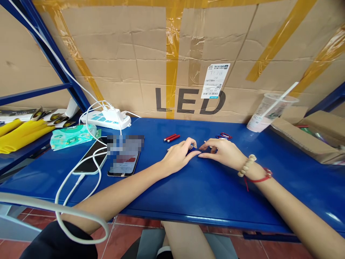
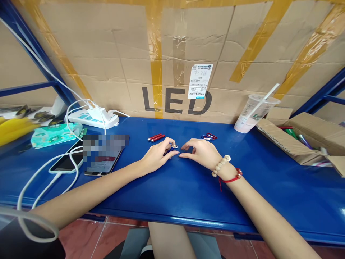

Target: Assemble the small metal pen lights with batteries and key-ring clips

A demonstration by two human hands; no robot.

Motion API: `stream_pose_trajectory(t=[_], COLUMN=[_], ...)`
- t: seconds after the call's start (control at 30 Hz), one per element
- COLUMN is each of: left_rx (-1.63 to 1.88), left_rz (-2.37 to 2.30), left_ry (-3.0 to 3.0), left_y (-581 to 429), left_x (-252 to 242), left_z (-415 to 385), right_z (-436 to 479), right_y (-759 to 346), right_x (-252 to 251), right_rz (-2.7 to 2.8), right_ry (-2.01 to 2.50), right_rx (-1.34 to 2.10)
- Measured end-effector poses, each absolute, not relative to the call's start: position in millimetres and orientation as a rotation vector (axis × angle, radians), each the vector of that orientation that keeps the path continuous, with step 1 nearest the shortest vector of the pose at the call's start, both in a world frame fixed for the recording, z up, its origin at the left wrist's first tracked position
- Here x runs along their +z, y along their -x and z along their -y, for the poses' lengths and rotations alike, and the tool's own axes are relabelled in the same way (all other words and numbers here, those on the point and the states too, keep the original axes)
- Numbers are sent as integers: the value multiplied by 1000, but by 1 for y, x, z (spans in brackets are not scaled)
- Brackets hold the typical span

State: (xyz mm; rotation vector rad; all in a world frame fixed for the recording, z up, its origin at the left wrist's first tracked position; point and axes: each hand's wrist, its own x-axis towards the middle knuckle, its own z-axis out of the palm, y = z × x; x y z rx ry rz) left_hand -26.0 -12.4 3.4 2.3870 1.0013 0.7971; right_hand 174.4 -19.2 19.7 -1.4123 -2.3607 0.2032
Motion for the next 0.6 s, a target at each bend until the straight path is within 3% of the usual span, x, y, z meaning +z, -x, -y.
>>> stream_pose_trajectory(t=[0.6], left_rx=[774], left_rz=[-1023], left_ry=[-2403], left_y=[26], left_x=[5], left_z=[14], right_z=[21], right_y=[-173], right_x=[19], right_rz=[2400], right_ry=[1457], right_rx=[143])
